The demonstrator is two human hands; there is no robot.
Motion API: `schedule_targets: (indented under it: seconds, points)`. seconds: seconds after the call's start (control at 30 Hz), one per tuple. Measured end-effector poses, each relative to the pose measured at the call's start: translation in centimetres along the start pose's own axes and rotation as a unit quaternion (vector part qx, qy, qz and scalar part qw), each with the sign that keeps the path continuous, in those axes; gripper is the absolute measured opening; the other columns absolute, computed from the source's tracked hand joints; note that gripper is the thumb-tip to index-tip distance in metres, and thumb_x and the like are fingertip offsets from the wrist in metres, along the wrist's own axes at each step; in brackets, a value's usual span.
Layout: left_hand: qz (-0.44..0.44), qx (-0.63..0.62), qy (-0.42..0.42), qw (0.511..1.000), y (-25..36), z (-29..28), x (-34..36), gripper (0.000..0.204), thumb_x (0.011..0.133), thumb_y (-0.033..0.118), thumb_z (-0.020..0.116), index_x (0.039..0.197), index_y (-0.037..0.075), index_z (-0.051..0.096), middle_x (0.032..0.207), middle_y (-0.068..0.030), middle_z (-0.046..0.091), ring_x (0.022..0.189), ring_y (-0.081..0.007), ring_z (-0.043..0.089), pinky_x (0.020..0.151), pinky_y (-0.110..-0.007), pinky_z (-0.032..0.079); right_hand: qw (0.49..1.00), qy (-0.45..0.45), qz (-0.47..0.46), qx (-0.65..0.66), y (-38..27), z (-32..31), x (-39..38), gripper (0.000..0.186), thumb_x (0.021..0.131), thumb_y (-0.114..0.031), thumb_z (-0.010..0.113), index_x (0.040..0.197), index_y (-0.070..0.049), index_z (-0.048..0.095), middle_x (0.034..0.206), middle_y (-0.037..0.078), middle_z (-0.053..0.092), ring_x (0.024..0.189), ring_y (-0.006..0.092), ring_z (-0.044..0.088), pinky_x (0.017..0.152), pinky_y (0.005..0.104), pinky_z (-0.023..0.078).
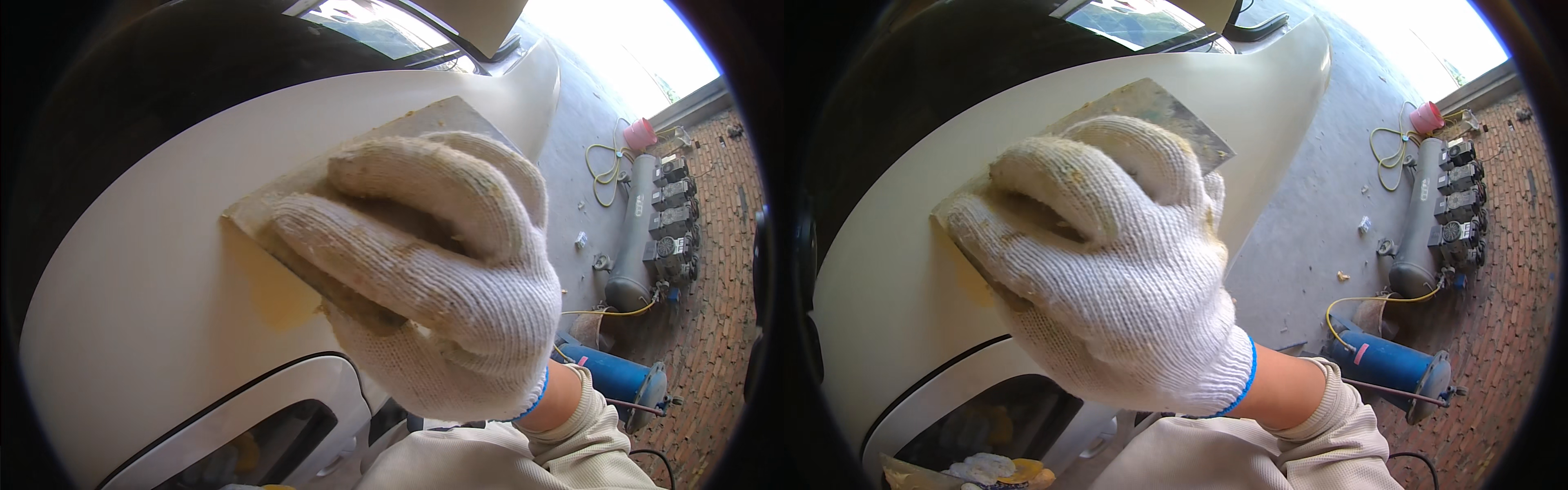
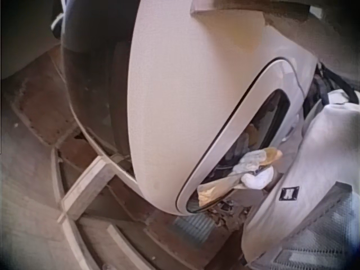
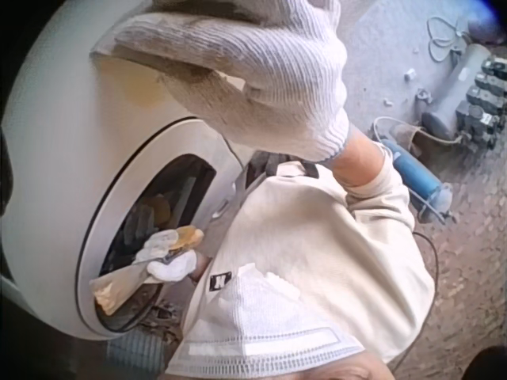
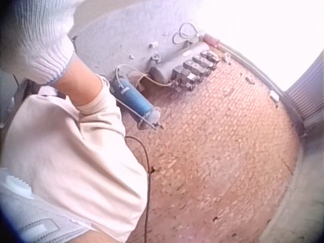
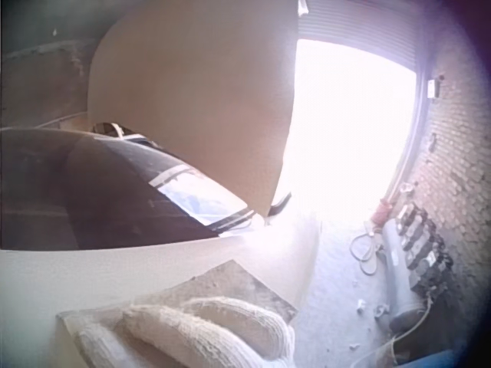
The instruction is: The person mixes body filler with a hardener on a mixing board, then uses a spreader to apply the filler to the rear quarter panel and bumper of a white car. The person smooths the filler across the surface to fill imperfections.
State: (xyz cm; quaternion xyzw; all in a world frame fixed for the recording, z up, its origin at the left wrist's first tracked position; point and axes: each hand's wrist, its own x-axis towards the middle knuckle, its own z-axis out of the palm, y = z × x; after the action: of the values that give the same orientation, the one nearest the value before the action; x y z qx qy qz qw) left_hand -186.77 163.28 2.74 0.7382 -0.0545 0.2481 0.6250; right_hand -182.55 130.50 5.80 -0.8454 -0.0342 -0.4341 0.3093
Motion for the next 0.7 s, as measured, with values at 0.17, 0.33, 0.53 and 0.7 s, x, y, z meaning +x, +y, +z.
schedule_targets:
  seconds: [0.17,0.33,0.53,0.7]
  points:
    - [0.002,0.011,-0.006,1.0,-0.2,0.0,0.1,0.035,0.104,0.039,0.048,0.081,0.014,0.042,0.065,0.0022,0.04,0.05,-0.0137,0.044,0.048,-0.03,0.044,0.995,-0.071,0.038,-0.057,-2.1,0.2,-1.7,0.051,0.066,-0.009,0.084,0.116,-0.017,0.082,0.121,0.009,0.07,0.112,0.0278,0.063,0.092,0.0386,0.053]
    - [0.008,0.019,-0.006,1.0,-0.1,0.2,0.0,0.035,0.104,0.039,0.048,0.081,0.014,0.042,0.065,0.0021,0.04,0.05,-0.014,0.045,0.048,-0.03,0.045,0.993,-0.043,0.051,-0.095,-3.9,1.5,-5.3,0.052,0.067,-0.016,0.082,0.117,-0.027,0.08,0.124,0.0,0.067,0.113,0.0267,0.059,0.091,0.0409,0.053]
    - [0.016,0.029,-0.009,0.999,0.3,0.5,-0.3,0.035,0.104,0.039,0.047,0.081,0.013,0.042,0.065,0.0018,0.04,0.05,-0.0144,0.046,0.048,-0.03,0.045,0.996,-0.04,0.073,-0.021,-2.9,-1.3,-4.1,0.051,0.062,-0.007,0.085,0.112,-0.019,0.083,0.119,0.007,0.068,0.107,0.0286,0.063,0.091,0.04,0.054]
    - [0.022,0.037,-0.011,0.999,0.5,0.4,-0.3,0.035,0.104,0.039,0.047,0.081,0.013,0.042,0.065,0.0017,0.041,0.05,-0.0147,0.046,0.048,-0.03,0.045,0.996,-0.006,0.079,0.044,-0.9,-1.1,0.6,0.042,0.07,0.0,0.081,0.112,-0.007,0.082,0.113,0.015,0.067,0.103,0.029,0.068,0.087,0.0391,0.058]
